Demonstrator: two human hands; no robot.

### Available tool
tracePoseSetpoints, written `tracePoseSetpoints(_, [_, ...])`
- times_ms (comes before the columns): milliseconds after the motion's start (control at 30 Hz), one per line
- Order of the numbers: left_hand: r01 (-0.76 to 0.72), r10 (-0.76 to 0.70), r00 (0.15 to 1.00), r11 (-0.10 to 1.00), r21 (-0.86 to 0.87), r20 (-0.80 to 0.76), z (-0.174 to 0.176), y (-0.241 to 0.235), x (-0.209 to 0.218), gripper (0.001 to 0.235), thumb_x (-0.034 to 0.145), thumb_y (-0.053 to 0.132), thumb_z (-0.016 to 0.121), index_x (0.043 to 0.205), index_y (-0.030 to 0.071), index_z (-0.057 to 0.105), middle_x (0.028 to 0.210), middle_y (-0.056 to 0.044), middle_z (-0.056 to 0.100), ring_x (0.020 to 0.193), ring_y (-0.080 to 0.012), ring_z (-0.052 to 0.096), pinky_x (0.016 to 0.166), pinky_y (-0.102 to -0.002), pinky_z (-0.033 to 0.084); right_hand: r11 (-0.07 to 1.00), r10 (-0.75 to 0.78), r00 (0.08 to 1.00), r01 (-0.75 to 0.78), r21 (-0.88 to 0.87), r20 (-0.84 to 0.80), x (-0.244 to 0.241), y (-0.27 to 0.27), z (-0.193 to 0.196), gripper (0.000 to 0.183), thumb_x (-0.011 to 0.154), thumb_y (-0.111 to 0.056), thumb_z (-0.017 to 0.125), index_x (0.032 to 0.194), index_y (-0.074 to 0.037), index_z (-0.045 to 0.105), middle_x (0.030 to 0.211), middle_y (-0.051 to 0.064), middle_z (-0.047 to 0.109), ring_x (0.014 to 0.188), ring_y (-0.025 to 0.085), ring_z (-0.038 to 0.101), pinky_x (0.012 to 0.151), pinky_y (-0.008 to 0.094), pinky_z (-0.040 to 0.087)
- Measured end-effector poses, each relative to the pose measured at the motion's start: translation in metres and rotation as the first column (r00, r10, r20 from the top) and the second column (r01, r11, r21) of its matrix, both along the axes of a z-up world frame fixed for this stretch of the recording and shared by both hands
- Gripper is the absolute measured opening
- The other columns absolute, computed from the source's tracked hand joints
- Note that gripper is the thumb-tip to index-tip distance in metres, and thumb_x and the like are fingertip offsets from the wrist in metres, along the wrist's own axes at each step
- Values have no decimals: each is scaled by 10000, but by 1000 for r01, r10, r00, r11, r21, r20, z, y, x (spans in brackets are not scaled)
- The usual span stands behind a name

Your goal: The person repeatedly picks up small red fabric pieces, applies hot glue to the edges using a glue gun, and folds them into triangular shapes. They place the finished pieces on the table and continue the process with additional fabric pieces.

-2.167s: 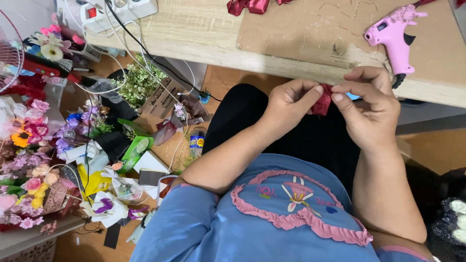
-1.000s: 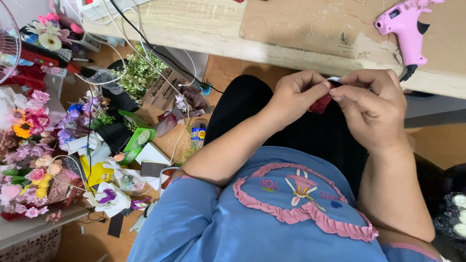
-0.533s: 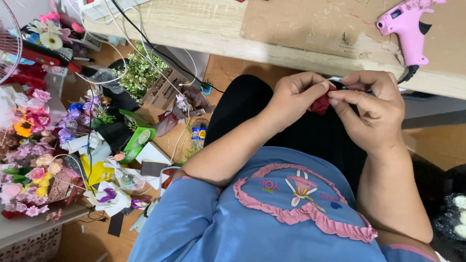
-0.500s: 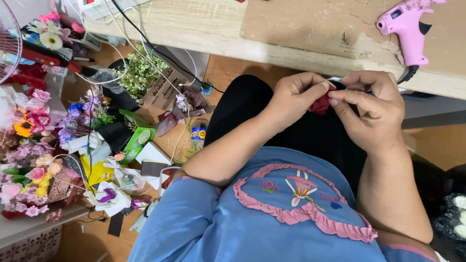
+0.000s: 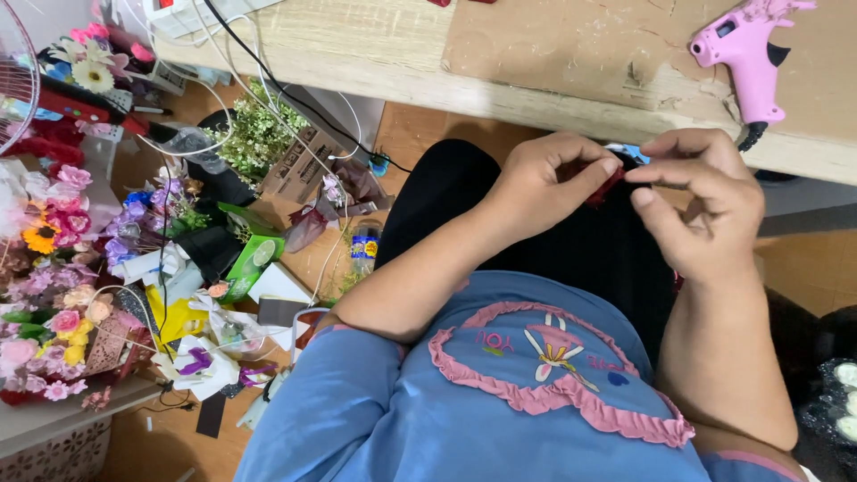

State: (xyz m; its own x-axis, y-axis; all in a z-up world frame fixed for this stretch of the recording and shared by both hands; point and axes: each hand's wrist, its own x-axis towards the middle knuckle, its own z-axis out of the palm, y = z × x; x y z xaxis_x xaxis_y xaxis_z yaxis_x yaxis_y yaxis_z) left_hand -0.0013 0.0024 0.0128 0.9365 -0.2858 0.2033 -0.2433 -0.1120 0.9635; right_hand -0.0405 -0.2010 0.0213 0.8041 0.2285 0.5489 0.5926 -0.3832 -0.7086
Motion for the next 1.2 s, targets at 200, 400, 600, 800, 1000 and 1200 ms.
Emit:
tracePoseSetpoints(200, [88, -152, 922, 978, 191, 356, 9, 10, 6, 94, 999, 202, 630, 1008, 142, 702, 910, -29, 669, 874, -235, 664, 791, -341, 521, 992, -124, 967, 122, -22, -224, -1, 9, 4, 318, 993, 13, 846, 1212, -14, 618, 1105, 97, 706, 990, 158, 634, 967, 263, 513])
tracePoseSetpoints(400, [106, -215, 853, 963, 247, 475, -10, 9, 11, 169, 1035, 114, 642, 1188, 170, 686, 938, -10, 637, 886, -244, 624, 885, -386, 518, 989, -104, 925, 135, 63, -365, 4, 13, -4, 373, 974, 42, 814, 1257, -9, 577, 1056, 131, 713, 885, 121, 601, 891, 237, 518])
tracePoseSetpoints(600, [34, -100, 961, 968, 249, 256, 19, 14, 1, 451, 991, 403, 650, 1362, 154, 590, 1187, -30, 737, 1007, -194, 708, 875, -302, 601, 928, -76, 903, 219, 301, -423, 8, 14, -6, 386, 994, 74, 749, 1285, -66, 540, 1015, 79, 621, 886, 95, 578, 849, 197, 480])
tracePoseSetpoints(800, [93, -96, 993, 995, 45, 73, -2, 12, 1, 142, 943, 257, 714, 1058, 174, 709, 963, 41, 708, 855, -96, 628, 807, -245, 530, 741, -41, 886, 337, 581, -461, 17, 8, -24, 450, 936, 62, 771, 1276, -129, 548, 1007, 17, 685, 858, 48, 649, 813, 173, 582])
tracePoseSetpoints(1000, [47, -56, 996, 990, -133, -63, -8, 8, 1, 118, 939, 265, 734, 1013, 173, 745, 894, 71, 680, 778, -34, 564, 735, -203, 491, 734, -11, 885, 323, 598, -465, 15, 19, -18, 429, 932, 62, 766, 1246, -137, 551, 975, 11, 686, 761, 34, 606, 727, 154, 524])
tracePoseSetpoints(1200, [-2, -6, 998, 992, -129, -63, -7, 7, 1, 73, 936, 225, 735, 978, 169, 756, 886, 53, 710, 747, -44, 581, 702, -210, 489, 746, 17, 897, 283, 602, -442, 16, 18, -23, 399, 946, 56, 732, 1254, -124, 553, 1006, 6, 656, 791, 56, 584, 783, 193, 537])
